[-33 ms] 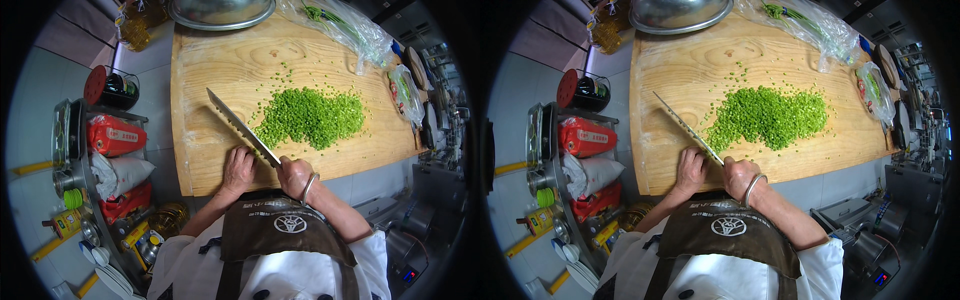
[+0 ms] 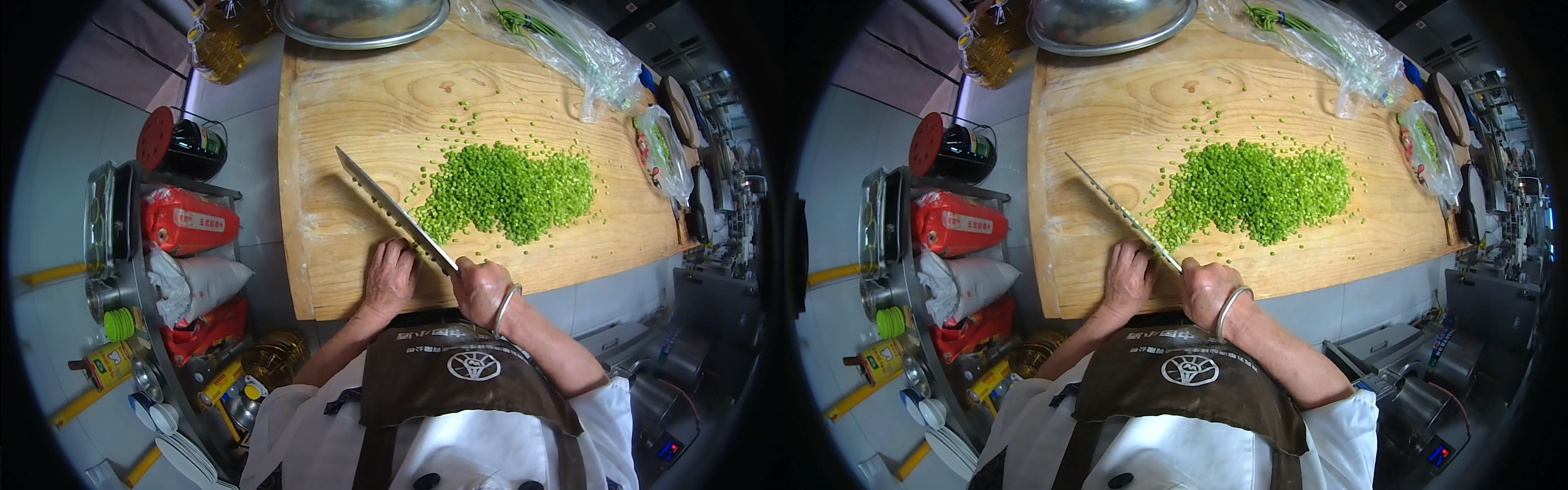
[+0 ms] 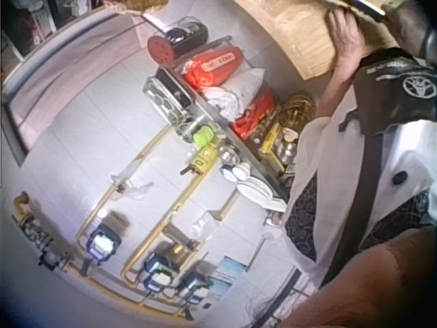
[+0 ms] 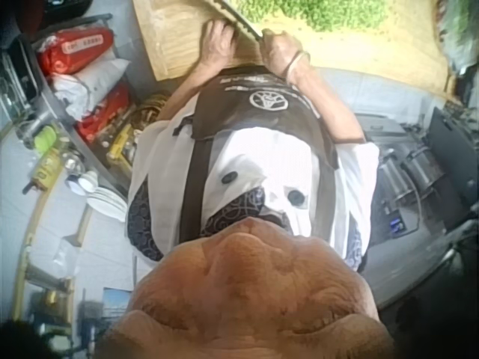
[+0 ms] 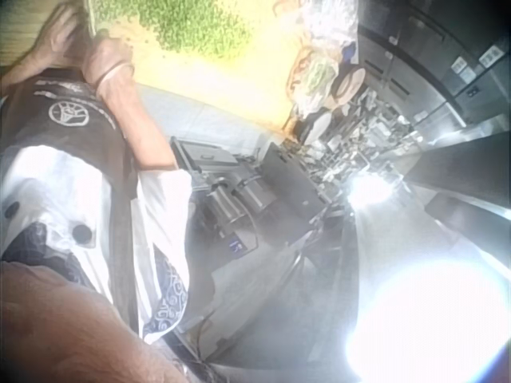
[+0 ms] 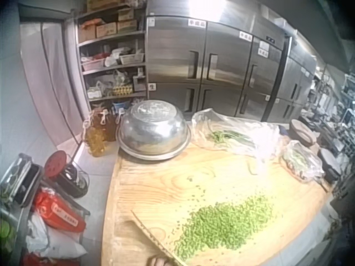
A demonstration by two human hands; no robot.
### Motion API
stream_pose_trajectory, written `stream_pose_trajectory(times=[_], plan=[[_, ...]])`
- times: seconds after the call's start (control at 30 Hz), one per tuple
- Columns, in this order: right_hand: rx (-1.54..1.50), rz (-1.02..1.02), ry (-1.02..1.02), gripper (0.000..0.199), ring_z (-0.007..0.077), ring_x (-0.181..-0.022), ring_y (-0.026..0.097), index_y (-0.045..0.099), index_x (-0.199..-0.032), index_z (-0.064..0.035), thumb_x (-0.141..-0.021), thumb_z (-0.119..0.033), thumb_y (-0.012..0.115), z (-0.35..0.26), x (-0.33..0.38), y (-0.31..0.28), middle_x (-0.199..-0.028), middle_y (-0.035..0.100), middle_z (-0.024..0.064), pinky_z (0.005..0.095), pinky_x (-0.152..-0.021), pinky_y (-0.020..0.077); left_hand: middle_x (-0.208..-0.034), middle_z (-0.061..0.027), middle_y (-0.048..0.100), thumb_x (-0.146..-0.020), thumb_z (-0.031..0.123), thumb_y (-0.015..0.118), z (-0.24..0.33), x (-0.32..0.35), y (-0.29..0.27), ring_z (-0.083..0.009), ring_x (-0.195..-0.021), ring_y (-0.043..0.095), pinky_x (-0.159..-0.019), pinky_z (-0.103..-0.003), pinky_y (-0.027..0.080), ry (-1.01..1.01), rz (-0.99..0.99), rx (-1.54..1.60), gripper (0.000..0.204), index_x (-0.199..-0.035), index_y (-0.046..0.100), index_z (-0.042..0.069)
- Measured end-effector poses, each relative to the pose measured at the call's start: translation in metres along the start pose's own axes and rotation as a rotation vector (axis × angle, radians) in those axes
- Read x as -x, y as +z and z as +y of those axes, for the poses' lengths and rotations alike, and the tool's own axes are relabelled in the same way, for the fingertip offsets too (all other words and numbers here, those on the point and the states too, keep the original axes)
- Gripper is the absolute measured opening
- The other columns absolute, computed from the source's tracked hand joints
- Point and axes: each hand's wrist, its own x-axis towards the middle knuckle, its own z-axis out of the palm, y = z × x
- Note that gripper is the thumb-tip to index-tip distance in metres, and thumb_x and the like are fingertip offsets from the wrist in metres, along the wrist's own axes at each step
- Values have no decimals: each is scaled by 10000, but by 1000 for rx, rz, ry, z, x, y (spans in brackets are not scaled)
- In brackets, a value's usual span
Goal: The person uses a cleaver to chop a bundle of green onions on a wooden cutting board. After chopping, they gather the pieces and transfer them into a plastic bag.
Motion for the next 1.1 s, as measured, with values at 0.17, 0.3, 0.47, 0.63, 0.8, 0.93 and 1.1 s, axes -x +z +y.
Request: stream_pose_trajectory(times=[0.17, 0.3, 0.47, 0.63, 0.8, 0.93, 1.1], plan=[[66, -58, 2, 117, 389, -482, 537, 500, -739, -21, -795, -117, 536, -3, 3, -4, -515, 527, 201, 463, -473, 444, -952, -139, 500, -694, 31, 598, 2, -2, -2, -316, -909, 481, -787, -386, 426, -11, -2, -41, 155, -843, 566, 8], [72, -126, 31, 122, 392, -499, 545, 509, -744, -18, -793, -127, 530, 0, -3, -1, -524, 533, 203, 467, -494, 451, -938, -136, 494, -698, 36, 590, 2, -1, -4, -312, -889, 478, -772, -388, 427, -47, -68, -66, 150, -846, 573, 14], [34, -146, 71, 111, 392, -542, 574, 529, -772, 0, -785, -107, 503, 3, -11, 10, -574, 565, 218, 467, -548, 477, -939, -148, 481, -652, 0, 619, 5, -2, -8, -341, -866, 468, -739, -410, 422, -67, -110, -67, 202, -843, 554, 18], [13, -49, -1, 131, 395, -528, 555, 517, -754, -11, -801, -131, 537, 7, -2, 9, -541, 544, 206, 468, -512, 455, -941, -136, 497, -687, 25, 595, 3, -2, -7, -319, -877, 476, -762, -393, 426, -29, -22, -18, 174, -860, 574, 21], [83, -171, 46, 116, 393, -546, 570, 515, -760, -1, -799, -109, 500, -12, -1, -4, -571, 563, 213, 470, -533, 465, -937, -131, 511, -698, 20, 564, -1, 2, -3, -310, -874, 479, -764, -384, 433, -46, -34, -36, 166, -861, 594, 21], [131, -187, 88, 102, 389, -561, 581, 517, -773, 0, -794, -88, 468, -11, -9, 10, -587, 573, 216, 468, -542, 472, -939, -136, 513, -685, 8, 547, -2, 4, -6, -313, -857, 476, -752, -394, 436, -61, -92, -49, 181, -859, 597, 20], [-22, -38, -51, 105, 392, -514, 549, 496, -743, -4, -774, -90, 547, 4, -10, 20, -540, 539, 211, 456, -495, 456, -939, -140, 505, -643, -13, 580, 1, 1, -10, -327, -869, 478, -756, -403, 434, -65, -80, -28, 214, -855, 574, 18]])
